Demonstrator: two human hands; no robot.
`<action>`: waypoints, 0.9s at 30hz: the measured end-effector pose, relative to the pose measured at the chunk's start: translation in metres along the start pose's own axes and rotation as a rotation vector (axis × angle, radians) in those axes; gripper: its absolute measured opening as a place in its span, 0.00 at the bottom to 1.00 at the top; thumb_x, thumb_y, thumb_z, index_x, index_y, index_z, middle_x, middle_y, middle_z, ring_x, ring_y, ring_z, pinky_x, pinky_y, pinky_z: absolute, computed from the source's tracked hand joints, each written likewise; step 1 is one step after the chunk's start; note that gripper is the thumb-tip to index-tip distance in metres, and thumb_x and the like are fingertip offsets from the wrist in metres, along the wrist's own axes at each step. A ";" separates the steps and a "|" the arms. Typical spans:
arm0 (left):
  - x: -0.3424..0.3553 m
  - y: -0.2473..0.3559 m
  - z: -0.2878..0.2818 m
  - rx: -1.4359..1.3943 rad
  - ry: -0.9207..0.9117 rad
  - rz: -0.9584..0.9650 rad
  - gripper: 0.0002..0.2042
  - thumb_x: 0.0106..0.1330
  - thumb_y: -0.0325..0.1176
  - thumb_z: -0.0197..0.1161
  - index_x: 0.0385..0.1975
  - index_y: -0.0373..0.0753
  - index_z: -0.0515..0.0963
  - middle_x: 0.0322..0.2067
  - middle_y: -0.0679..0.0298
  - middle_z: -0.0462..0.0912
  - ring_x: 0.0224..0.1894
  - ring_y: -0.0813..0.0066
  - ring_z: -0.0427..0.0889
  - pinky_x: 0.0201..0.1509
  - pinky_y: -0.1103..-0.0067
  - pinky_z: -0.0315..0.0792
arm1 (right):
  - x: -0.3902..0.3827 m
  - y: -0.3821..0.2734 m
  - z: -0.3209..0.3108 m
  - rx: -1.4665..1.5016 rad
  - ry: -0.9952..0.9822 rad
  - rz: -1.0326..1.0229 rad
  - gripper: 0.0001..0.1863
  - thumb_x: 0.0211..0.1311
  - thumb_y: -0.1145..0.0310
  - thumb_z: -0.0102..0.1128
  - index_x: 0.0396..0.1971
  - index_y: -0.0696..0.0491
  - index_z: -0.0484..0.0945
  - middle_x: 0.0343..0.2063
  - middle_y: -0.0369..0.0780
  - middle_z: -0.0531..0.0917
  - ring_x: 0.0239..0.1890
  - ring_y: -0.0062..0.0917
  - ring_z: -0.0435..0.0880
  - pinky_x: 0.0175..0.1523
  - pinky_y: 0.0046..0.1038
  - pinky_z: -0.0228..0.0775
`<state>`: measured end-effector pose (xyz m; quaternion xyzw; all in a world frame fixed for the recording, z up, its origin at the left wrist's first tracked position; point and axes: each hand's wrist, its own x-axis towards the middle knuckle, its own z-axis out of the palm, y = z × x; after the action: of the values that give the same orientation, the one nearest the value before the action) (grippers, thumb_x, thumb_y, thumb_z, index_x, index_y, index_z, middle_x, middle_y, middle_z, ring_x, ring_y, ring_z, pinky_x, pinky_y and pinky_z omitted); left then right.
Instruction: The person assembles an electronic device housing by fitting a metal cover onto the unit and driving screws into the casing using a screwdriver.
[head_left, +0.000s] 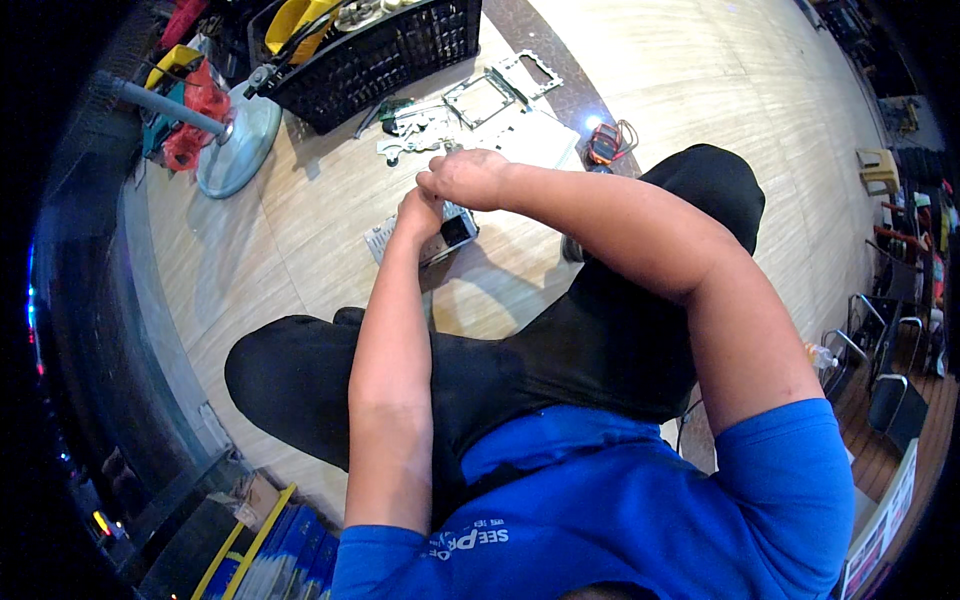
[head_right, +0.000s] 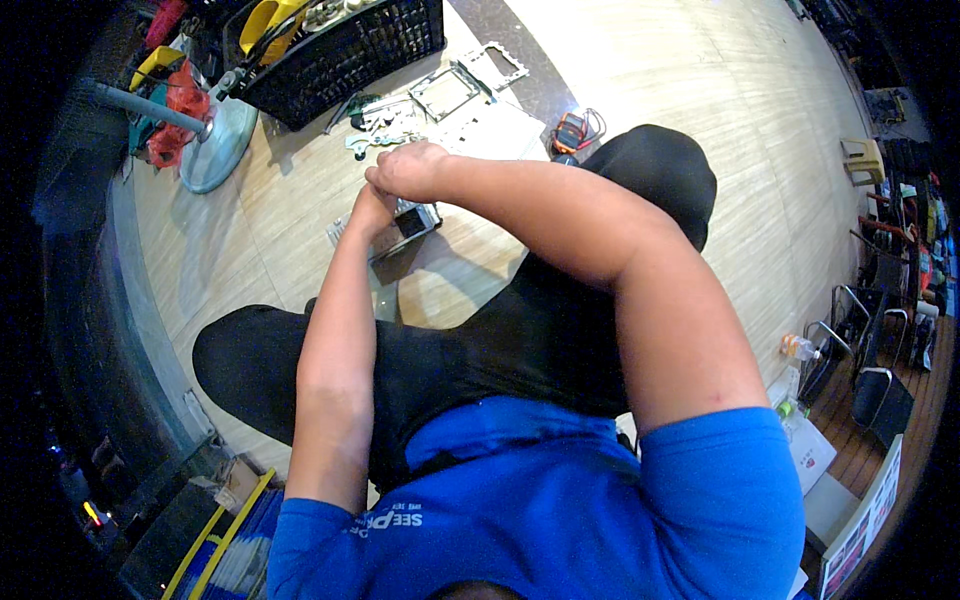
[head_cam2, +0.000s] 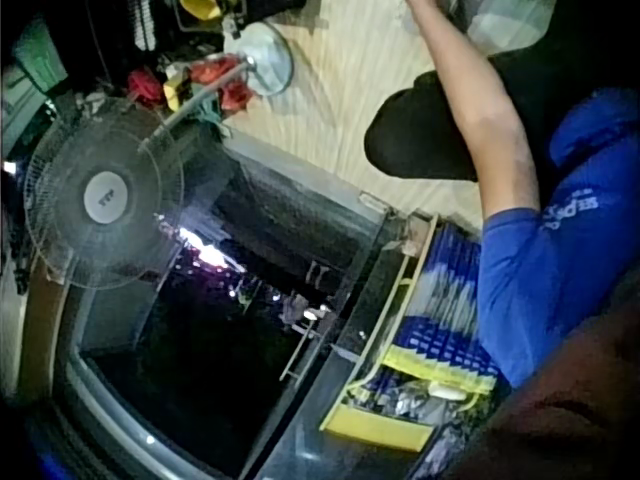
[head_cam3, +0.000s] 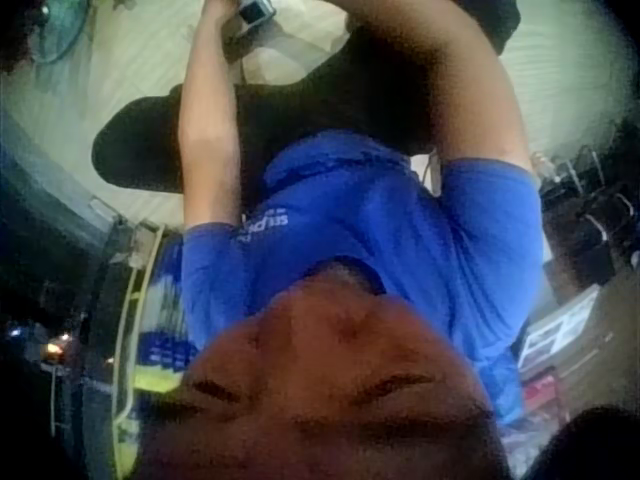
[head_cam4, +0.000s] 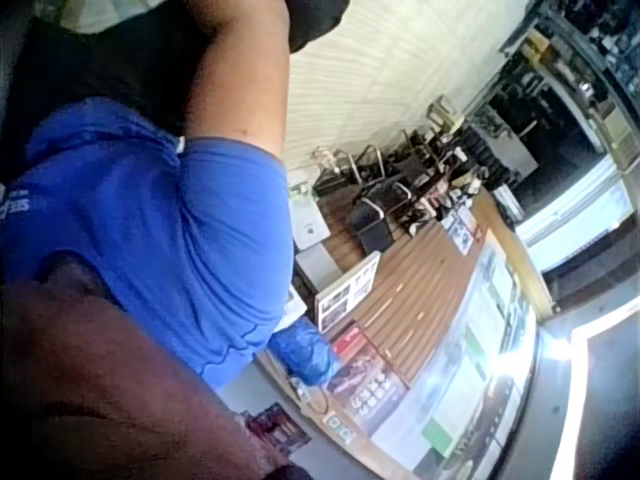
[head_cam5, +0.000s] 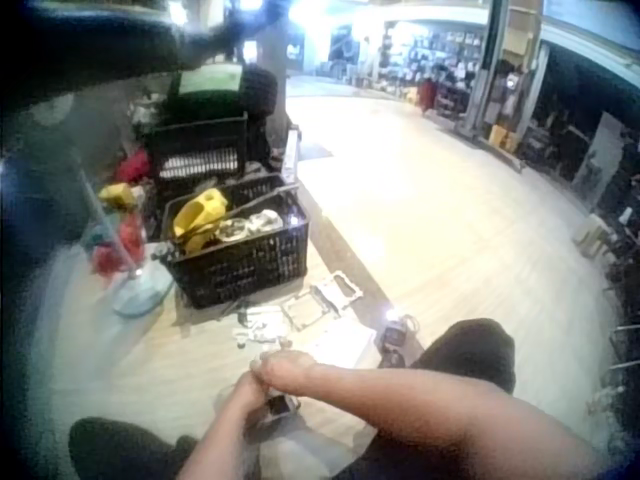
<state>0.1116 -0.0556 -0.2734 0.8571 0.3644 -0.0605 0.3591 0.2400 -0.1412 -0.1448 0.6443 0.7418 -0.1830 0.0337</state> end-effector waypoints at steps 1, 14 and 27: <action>0.000 -0.002 0.001 -0.041 0.016 0.012 0.14 0.68 0.36 0.53 0.46 0.36 0.79 0.47 0.46 0.80 0.51 0.48 0.78 0.54 0.63 0.72 | 0.001 0.001 0.003 0.003 0.002 -0.002 0.12 0.61 0.71 0.50 0.44 0.54 0.73 0.41 0.47 0.80 0.44 0.41 0.83 0.47 0.39 0.75; -0.001 0.004 -0.002 0.011 0.005 -0.013 0.13 0.68 0.35 0.54 0.46 0.38 0.79 0.46 0.48 0.81 0.52 0.49 0.78 0.55 0.63 0.71 | 0.000 0.001 -0.005 0.035 -0.053 0.076 0.12 0.63 0.70 0.49 0.45 0.54 0.72 0.39 0.49 0.80 0.45 0.43 0.82 0.46 0.41 0.76; -0.012 0.022 -0.010 0.046 0.016 -0.040 0.12 0.66 0.36 0.57 0.46 0.39 0.79 0.45 0.52 0.83 0.52 0.54 0.79 0.58 0.65 0.68 | 0.005 0.004 0.005 0.089 -0.046 0.150 0.11 0.62 0.69 0.51 0.43 0.55 0.73 0.39 0.48 0.80 0.46 0.44 0.81 0.50 0.41 0.74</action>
<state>0.1159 -0.0668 -0.2486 0.8581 0.3828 -0.0693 0.3352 0.2425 -0.1376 -0.1520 0.6944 0.6817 -0.2276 0.0355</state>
